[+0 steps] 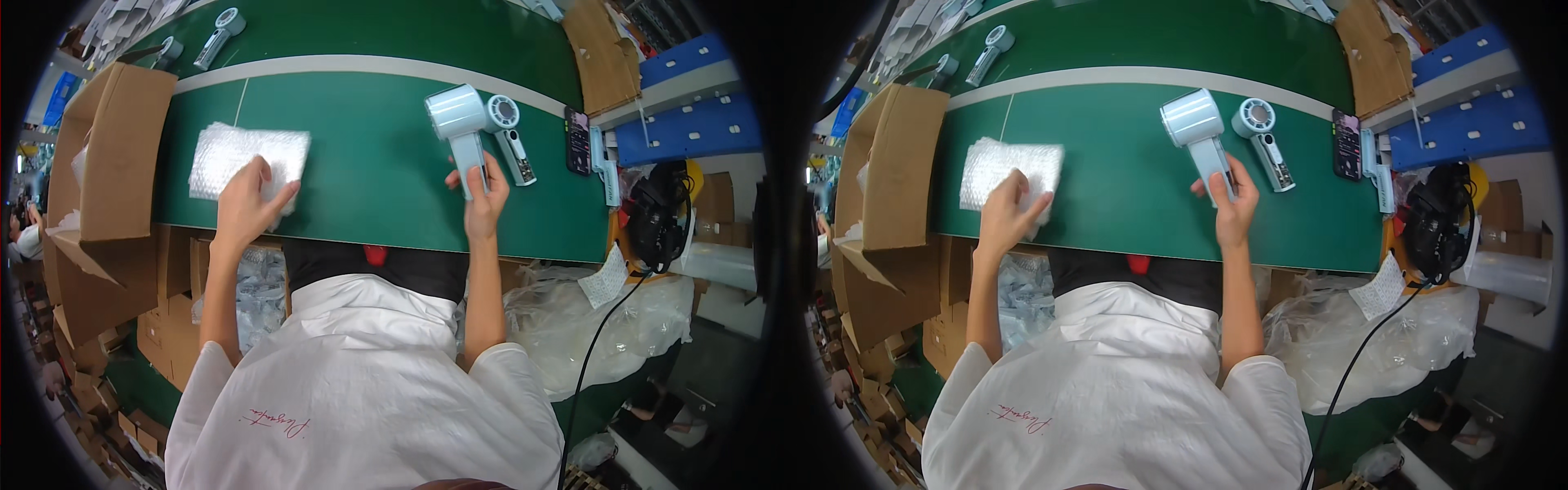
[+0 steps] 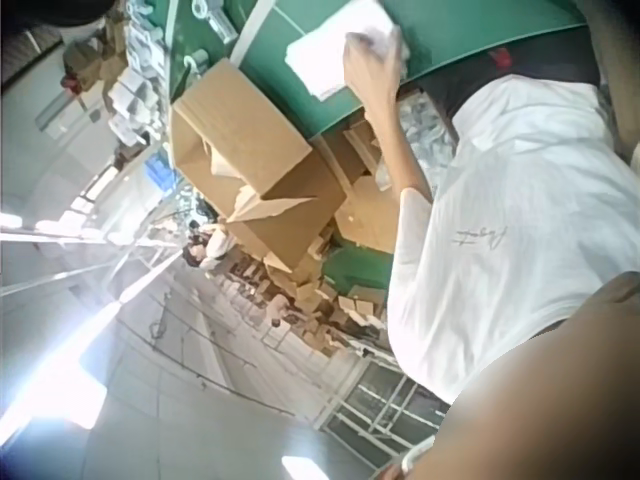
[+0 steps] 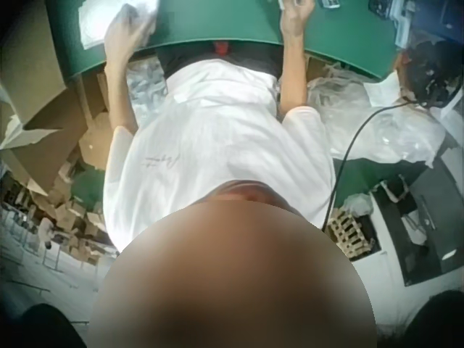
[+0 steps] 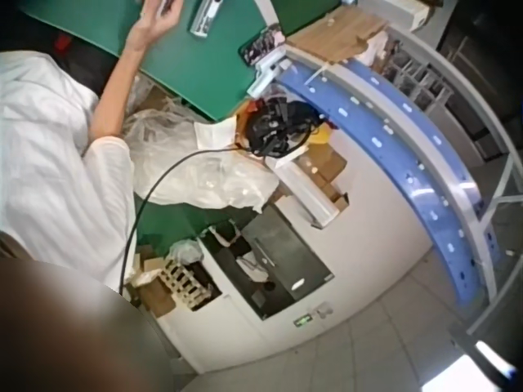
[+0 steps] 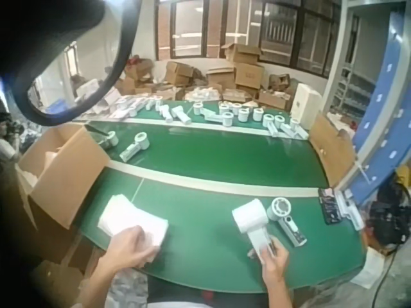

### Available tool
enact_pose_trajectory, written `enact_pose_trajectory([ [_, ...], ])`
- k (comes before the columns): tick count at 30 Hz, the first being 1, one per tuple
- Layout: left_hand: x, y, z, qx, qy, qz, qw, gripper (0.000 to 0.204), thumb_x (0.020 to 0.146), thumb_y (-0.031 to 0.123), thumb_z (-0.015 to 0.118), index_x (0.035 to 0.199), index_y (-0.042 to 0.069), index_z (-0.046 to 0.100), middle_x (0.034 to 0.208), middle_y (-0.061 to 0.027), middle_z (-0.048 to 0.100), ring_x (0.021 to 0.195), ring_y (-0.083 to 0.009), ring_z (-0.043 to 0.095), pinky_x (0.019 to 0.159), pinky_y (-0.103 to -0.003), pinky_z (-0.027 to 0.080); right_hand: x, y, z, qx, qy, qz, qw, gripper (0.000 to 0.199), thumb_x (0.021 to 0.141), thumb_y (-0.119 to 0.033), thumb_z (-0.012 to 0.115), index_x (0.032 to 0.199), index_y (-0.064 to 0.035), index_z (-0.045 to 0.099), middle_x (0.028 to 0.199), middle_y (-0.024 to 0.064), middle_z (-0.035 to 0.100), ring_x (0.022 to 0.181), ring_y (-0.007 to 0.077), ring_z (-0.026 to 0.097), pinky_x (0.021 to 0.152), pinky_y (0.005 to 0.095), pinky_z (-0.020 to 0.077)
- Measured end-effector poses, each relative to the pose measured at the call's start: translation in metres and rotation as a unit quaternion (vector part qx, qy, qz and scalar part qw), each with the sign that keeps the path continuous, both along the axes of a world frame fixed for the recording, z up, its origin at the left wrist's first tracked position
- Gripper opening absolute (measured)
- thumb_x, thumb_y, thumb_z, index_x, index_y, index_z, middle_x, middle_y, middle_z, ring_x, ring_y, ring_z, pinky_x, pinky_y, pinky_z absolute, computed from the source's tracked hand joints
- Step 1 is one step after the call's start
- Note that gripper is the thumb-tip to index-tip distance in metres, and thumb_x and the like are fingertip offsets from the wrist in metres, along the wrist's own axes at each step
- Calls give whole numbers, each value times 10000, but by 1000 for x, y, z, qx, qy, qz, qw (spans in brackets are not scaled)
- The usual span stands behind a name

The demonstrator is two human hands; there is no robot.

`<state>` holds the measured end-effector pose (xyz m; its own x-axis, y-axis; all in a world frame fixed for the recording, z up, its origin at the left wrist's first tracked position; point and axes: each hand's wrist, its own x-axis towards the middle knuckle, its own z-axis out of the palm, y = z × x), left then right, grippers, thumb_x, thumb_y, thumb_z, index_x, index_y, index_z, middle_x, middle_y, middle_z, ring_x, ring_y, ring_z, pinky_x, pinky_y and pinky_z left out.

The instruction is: Inspecting handheld electronic devices, wrapping them in bubble wrap, and placing them into plastic bags on a production line.

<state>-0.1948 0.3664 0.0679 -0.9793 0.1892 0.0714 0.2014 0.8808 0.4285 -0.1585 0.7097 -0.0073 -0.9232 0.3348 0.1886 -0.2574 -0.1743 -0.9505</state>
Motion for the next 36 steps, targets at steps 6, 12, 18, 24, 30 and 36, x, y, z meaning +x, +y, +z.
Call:
enact_pose_trajectory([
  [6, -6, -4, -7, -52, 30, -22, 998, 233, 872, 197, 650, 830, 2, 530, 741, -120, 586, 607, -248, 485, 614, -372, 439, 36, -34, 26, -677, 97, 370, 628, 422, 999, -161, 524, 1320, 109, 476, 940, 173, 630, 435, 65, 459, 378, 182, 369],
  [12, -15, -16, -4, 37, -48, -6, 998, 243, 876, 162, 628, 772, -40, 541, 671, -123, 564, 574, -251, 467, 601, -376, 433, 35, -45, 21, -738, 121, 492, 445, 461, 998, -198, 502, 1328, 120, 456, 866, 188, 607, 415, 58, 431, 326, 160, 335],
  [18, -12, -23, -5, 109, -64, 4, 992, 231, 904, 135, 608, 754, -40, 581, 617, -90, 524, 547, -193, 415, 557, -344, 399, 22, -57, 50, -577, 36, 442, 686, 420, 981, -123, 522, 1345, 79, 470, 969, 198, 613, 522, 102, 522, 401, 195, 404],
  [24, -7, -22, -25, 235, -23, 11, 972, 145, 918, 162, 631, 885, 21, 627, 737, -28, 574, 598, -137, 441, 559, -286, 398, 5, -129, 41, 111, 46, 236, 964, 429, 950, -107, 601, 1348, 16, 501, 1037, 177, 629, 658, 209, 598, 548, 294, 493],
  [30, -7, -31, -34, 325, -25, 59, 944, 143, 950, 148, 598, 860, 38, 603, 735, 20, 523, 638, -91, 421, 592, -232, 369, -5, -137, 15, 386, 90, 186, 899, 524, 909, -94, 667, 1397, -31, 488, 1089, 131, 643, 749, 261, 616, 671, 354, 507],
  [36, -18, -46, -38, 427, -60, 57, 900, 193, 992, 159, 543, 842, 44, 581, 746, 41, 483, 680, -73, 392, 627, -203, 329, -5, -126, 21, 452, 78, 222, 860, 549, 898, -89, 669, 1414, -51, 488, 1034, 109, 629, 711, 236, 604, 634, 349, 497],
])
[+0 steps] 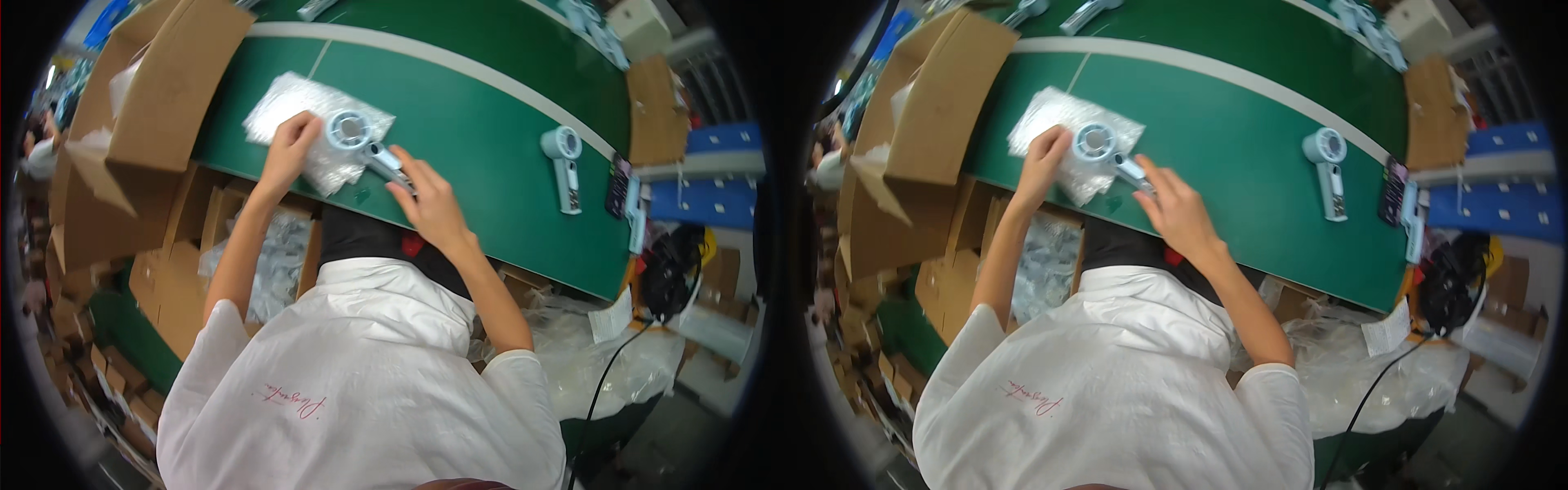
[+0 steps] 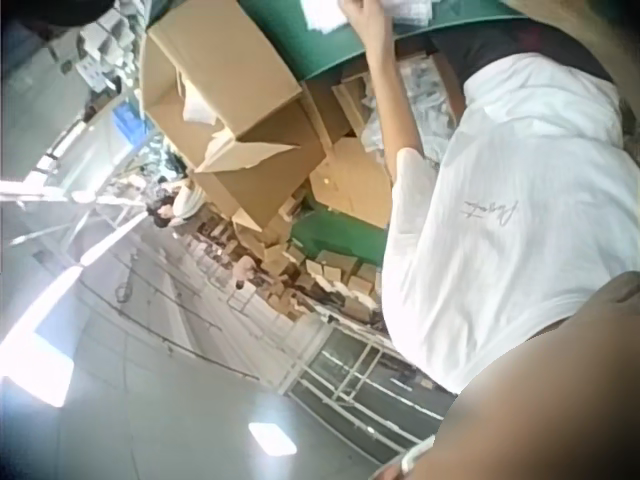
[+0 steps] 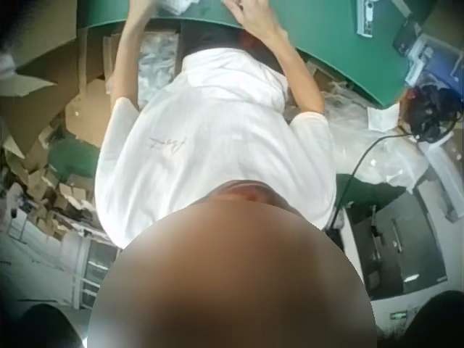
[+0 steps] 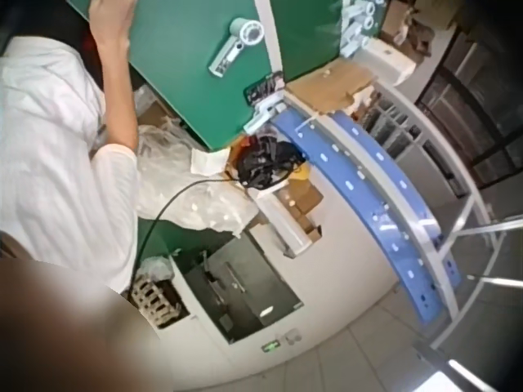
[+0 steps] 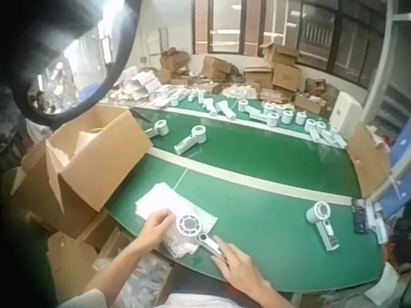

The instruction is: Inspecting handheld electronic devices, wrapping them in bubble wrap, and placing them into plastic bags on a production line.

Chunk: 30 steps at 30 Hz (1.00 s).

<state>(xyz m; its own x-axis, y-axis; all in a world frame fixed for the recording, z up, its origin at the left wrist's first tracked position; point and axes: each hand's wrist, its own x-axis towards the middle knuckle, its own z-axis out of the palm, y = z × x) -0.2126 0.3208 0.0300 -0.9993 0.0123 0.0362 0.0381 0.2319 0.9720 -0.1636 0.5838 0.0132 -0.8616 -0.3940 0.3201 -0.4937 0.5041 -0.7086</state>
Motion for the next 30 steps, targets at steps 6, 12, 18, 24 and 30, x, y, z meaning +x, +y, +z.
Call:
enact_pose_trajectory([
  [6, 9, 32, 58, -258, 180, -56, 948, 100, 939, 20, 563, 840, 18, 547, 754, -30, 457, 662, -145, 409, 591, -280, 354, 5, -2, 33, 106, 68, -48, 991, 552, 885, -103, 684, 1398, -11, 502, 892, 131, 610, 610, 226, 554, 583, 340, 506],
  [12, 13, 82, 91, -312, 319, -132, 885, 72, 871, -44, 597, 862, 10, 552, 792, -78, 456, 653, -225, 419, 606, -331, 383, 6, 23, 77, -5, -79, -111, 991, 511, 941, -193, 649, 1386, -2, 484, 816, 110, 605, 541, 177, 522, 500, 309, 492],
  [18, 14, 134, 98, -247, 342, -215, 881, 87, 860, -57, 598, 872, 11, 546, 819, -93, 463, 671, -242, 427, 615, -349, 390, 7, 28, 63, -550, -311, -134, 763, 607, 1026, -369, 530, 1468, 1, 342, 710, 92, 563, 459, 161, 479, 441, 308, 462],
  [24, -15, 185, 135, -139, 319, -242, 906, 94, 908, -29, 557, 833, 18, 526, 764, -48, 455, 650, -167, 392, 614, -297, 363, 10, 44, 89, -390, -237, -100, 884, 745, 1049, -533, 391, 1557, -35, 167, 662, 67, 547, 423, 139, 443, 424, 276, 435],
  [30, -13, 163, 147, -79, 242, -282, 925, 162, 955, 18, 518, 793, 24, 514, 746, 0, 436, 657, -113, 356, 584, -266, 326, 38, 125, 107, -387, -401, 15, 830, 849, 1019, -589, 419, 1588, -75, 57, 845, 115, 633, 517, 161, 557, 475, 292, 521],
])
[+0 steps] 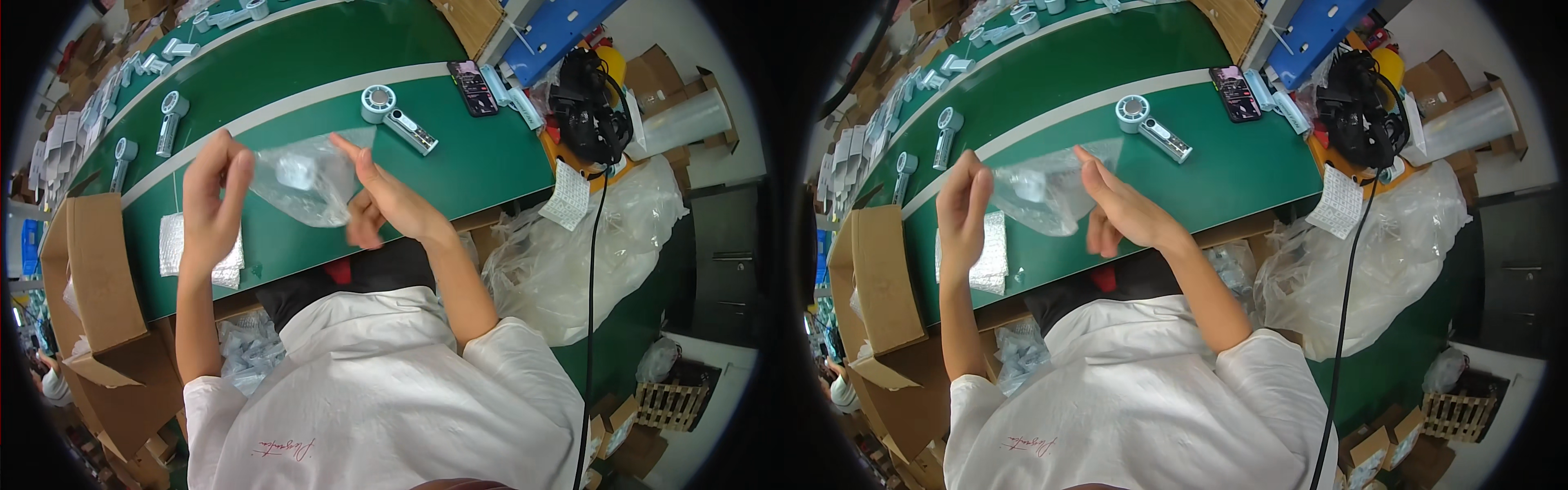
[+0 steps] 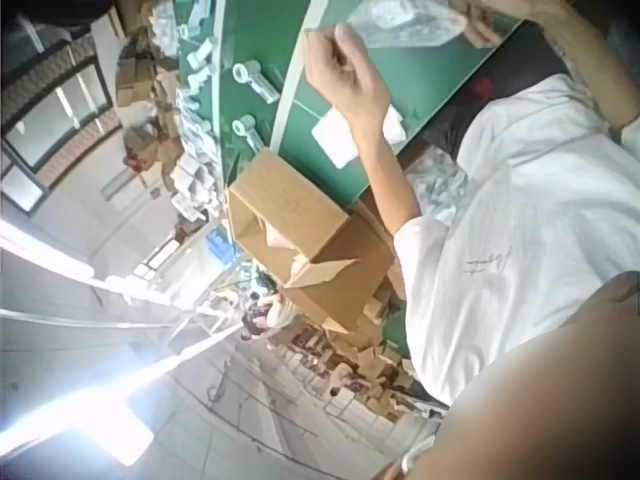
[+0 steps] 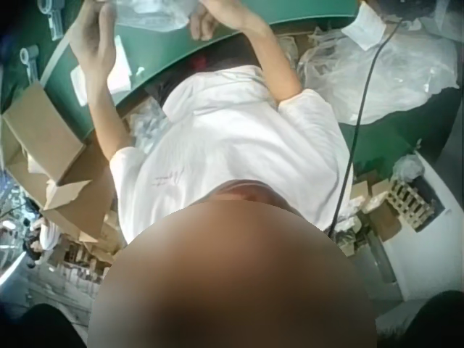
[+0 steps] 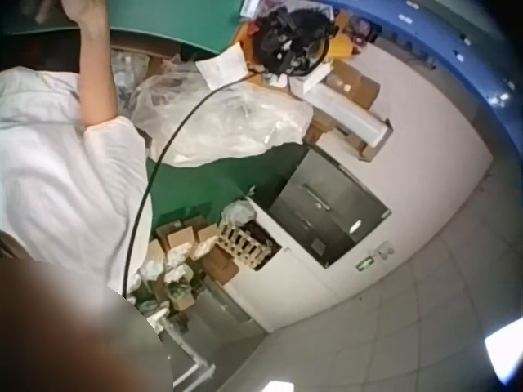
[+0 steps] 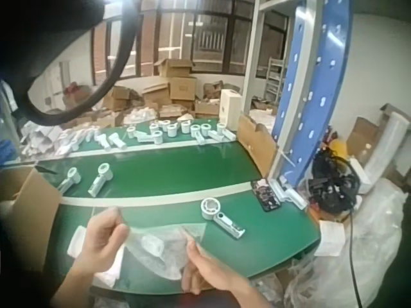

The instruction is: Inspecting handheld electronic devices, wrapping them in bubble wrap, and placing them into plastic bags on a production line.

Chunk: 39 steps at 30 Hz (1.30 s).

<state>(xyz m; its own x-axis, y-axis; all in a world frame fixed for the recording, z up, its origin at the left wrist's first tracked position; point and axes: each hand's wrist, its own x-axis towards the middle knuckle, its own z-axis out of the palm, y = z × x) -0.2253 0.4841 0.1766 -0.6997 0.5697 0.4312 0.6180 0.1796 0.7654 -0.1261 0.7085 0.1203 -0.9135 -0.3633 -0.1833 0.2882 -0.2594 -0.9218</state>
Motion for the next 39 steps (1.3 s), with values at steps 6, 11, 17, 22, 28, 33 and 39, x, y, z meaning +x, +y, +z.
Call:
enact_pose_trajectory([
  [6, 54, 27, -9, -41, 58, -6, 997, 172, 951, 38, 541, 782, 36, 507, 744, -7, 418, 661, -111, 351, 594, -248, 311, 7, -43, -23, -155, -61, -176, 970, 843, 984, -654, 420, 1574, -93, 204, 1057, 141, 664, 703, 231, 683, 550, 311, 593],
  [11, 50, 16, -11, 4, 18, 37, 999, 149, 929, 28, 555, 786, 32, 514, 746, -23, 421, 658, -124, 354, 597, -246, 310, 14, -39, -21, -117, 5, -66, 991, 825, 991, -626, 435, 1579, -109, 178, 1219, 210, 617, 801, 299, 714, 586, 353, 624],
  [17, 43, 5, -7, 79, -106, 55, 990, 112, 902, 11, 566, 797, 30, 532, 744, -38, 430, 652, -142, 362, 596, -250, 315, 26, -26, -12, 2, 52, -6, 999, 825, 993, -527, 526, 1589, -126, 120, 1340, 230, 521, 867, 302, 703, 564, 337, 619],
  [22, 47, 3, -9, 75, -38, 10, 996, 105, 888, 9, 588, 800, 35, 538, 747, -41, 434, 652, -150, 366, 595, -255, 316, 38, -34, -19, -204, -82, -76, 973, 742, 987, -396, 587, 1570, -117, 222, 1306, 229, 551, 871, 309, 696, 582, 337, 601],
  [28, 79, -2, -21, -68, 84, -156, 982, 108, 833, 29, 690, 834, 33, 582, 767, -41, 450, 653, -186, 391, 614, -302, 360, 14, -68, -54, -341, -126, -147, 920, 648, 968, -178, 590, 1555, -152, 317, 1311, 202, 583, 1019, 307, 668, 772, 322, 561],
  [33, 62, -55, -20, -242, 114, -142, 953, 394, 730, 44, 797, 1092, 69, 643, 1097, -81, 560, 974, -254, 529, 866, -377, 454, 6, -36, -51, 87, 91, -110, 986, 716, 873, -61, 591, 1540, -197, 368, 1376, 149, 537, 936, 285, 641, 801, 331, 523],
  [39, 11, -153, -70, -509, 98, 76, 852, 1252, 416, 59, 952, 1518, 197, 375, 1613, -125, 263, 1487, -377, 235, 1225, -472, 231, -8, 0, -66, 531, 260, -136, 795, 681, 809, 31, 628, 1444, -188, 512, 1281, 145, 551, 941, 306, 618, 792, 362, 507],
])
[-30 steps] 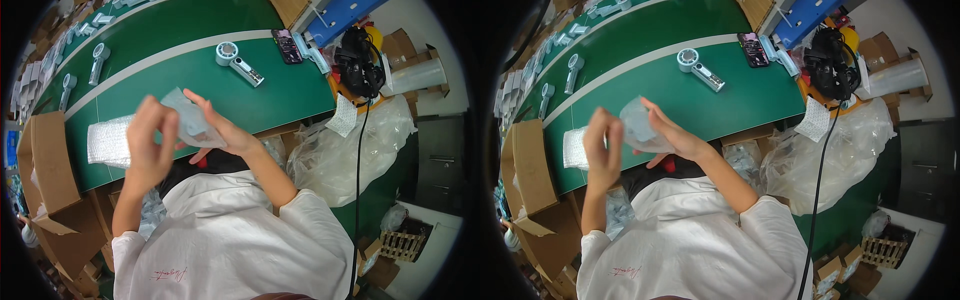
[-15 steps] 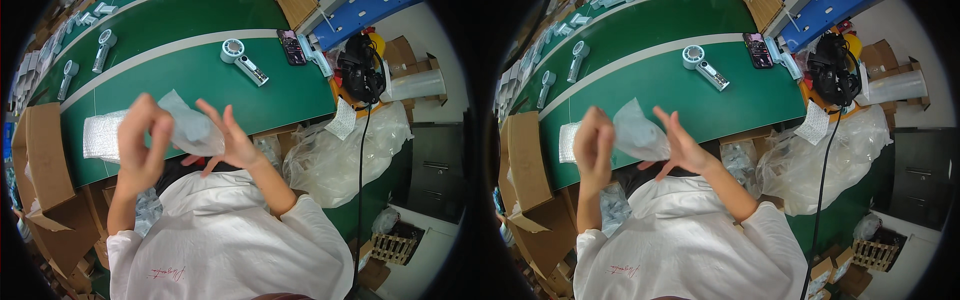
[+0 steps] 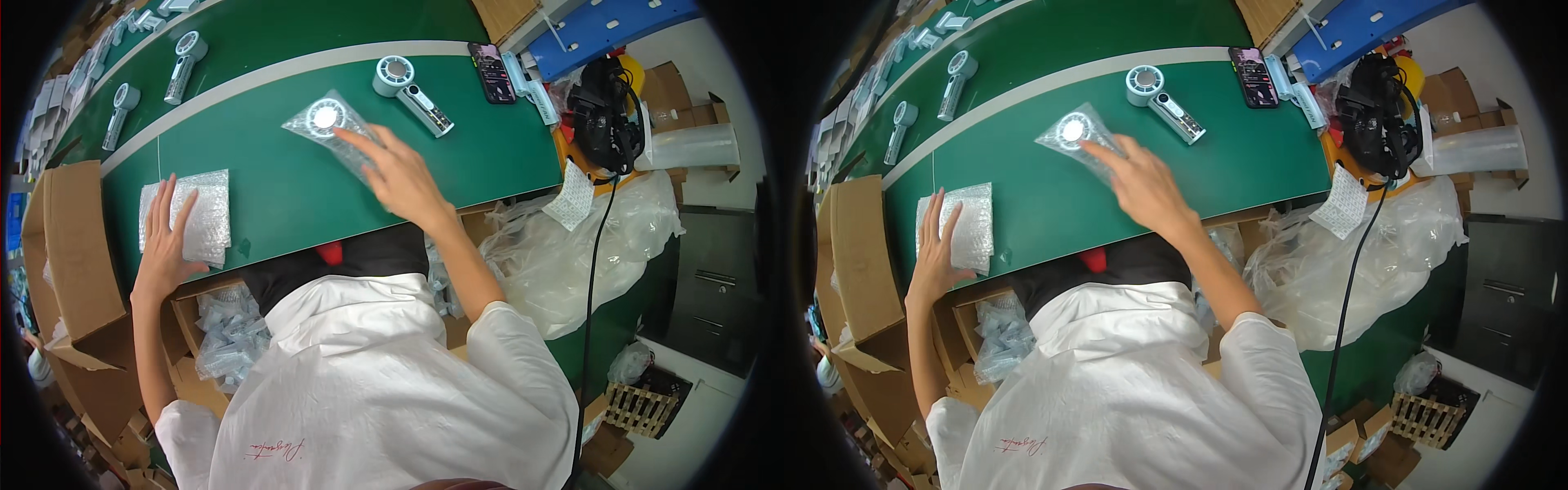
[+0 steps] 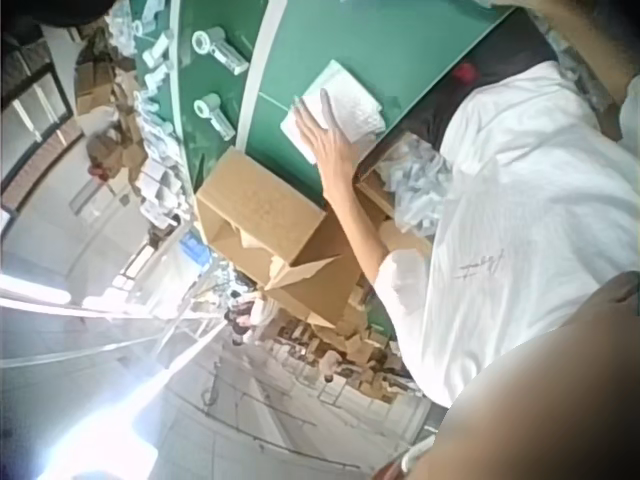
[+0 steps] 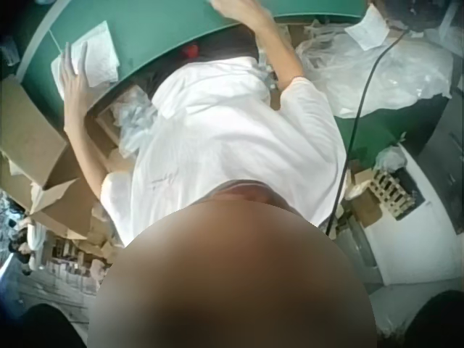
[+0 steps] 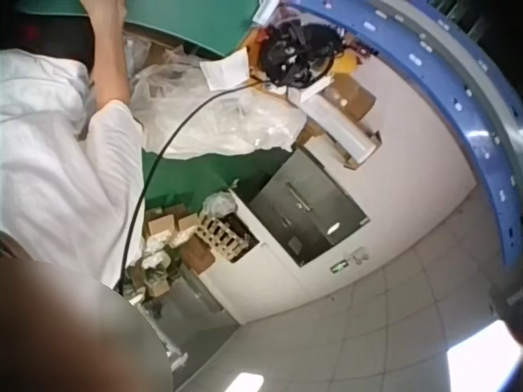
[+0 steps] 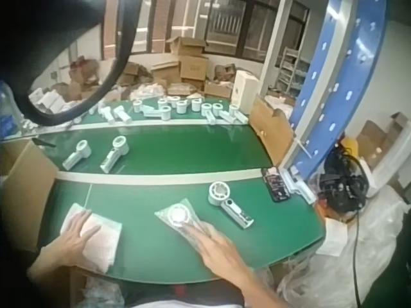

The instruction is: Inspecting handheld electronic devices, wrapping them in bubble wrap, and placing them into plastic bags on a production line.

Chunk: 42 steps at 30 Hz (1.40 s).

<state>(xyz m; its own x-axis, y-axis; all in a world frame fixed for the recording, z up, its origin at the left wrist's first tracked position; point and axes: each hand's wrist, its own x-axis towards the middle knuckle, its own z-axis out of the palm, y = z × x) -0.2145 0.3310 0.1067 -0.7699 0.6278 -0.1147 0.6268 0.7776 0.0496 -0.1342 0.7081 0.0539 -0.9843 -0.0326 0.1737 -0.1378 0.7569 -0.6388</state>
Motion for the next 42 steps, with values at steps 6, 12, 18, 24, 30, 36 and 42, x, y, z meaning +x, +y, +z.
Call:
enact_pose_trajectory([
  [6, -21, -10, -19, 30, -96, 15, 995, 1148, 524, 243, 952, 1521, 182, 386, 1646, -124, 184, 1496, -385, 211, 1238, -466, 156, -4, 24, -23, 45, 94, -59, 993, 552, 867, -50, 647, 1400, -165, 562, 1331, 116, 552, 1075, 286, 588, 950, 398, 473],
  [12, -8, -5, -44, 87, 16, 7, 996, 944, 726, 511, 804, 1502, 150, 407, 1606, -137, 255, 1482, -365, 223, 1213, -458, 161, -32, 63, 0, -28, 164, -148, 975, 455, 867, -147, 703, 1308, -94, 604, 1333, 125, 539, 1162, 305, 553, 981, 386, 461],
  [18, 0, 53, -30, 117, 43, 65, 990, 665, 837, 509, 705, 1311, 77, 529, 1346, -166, 515, 1198, -351, 496, 1019, -414, 383, -73, 92, -22, 0, 58, -156, 986, 494, 866, -153, 714, 1328, -48, 576, 1260, 133, 627, 1088, 332, 614, 930, 397, 502],
  [24, -5, 47, -67, 199, 27, 127, 971, 347, 868, 293, 707, 1039, 29, 560, 940, -129, 601, 770, -252, 527, 727, -344, 445, -68, 91, -7, -224, 19, -148, 963, 540, 888, -114, 702, 1380, 16, 520, 1232, 193, 659, 1064, 289, 653, 913, 349, 527],
  [30, -14, 37, -50, 328, -159, 213, 906, 198, 866, 158, 685, 859, -10, 582, 703, -61, 527, 633, -166, 446, 622, -284, 408, -15, 45, 62, -358, 79, -71, 928, 546, 906, -51, 680, 1401, 67, 483, 1282, 264, 616, 1084, 231, 647, 928, 298, 526],
  [36, -26, 32, -51, 313, -161, 193, 916, 222, 870, 128, 675, 741, -20, 571, 629, -34, 488, 586, -125, 395, 561, -257, 370, -4, 20, 50, -772, -64, 114, 622, 539, 1018, -165, 493, 1488, 20, 305, 1033, 201, 645, 692, 215, 686, 532, 297, 543],
  [42, -26, 38, -42, 280, -152, 181, 931, 208, 857, 104, 669, 725, -45, 609, 600, -53, 513, 548, -148, 397, 526, -289, 372, -22, -21, 15, -872, -244, 396, 154, 660, 1028, -301, 429, 1534, 21, 153, 911, 207, 619, 424, 163, 566, 342, 258, 415],
])
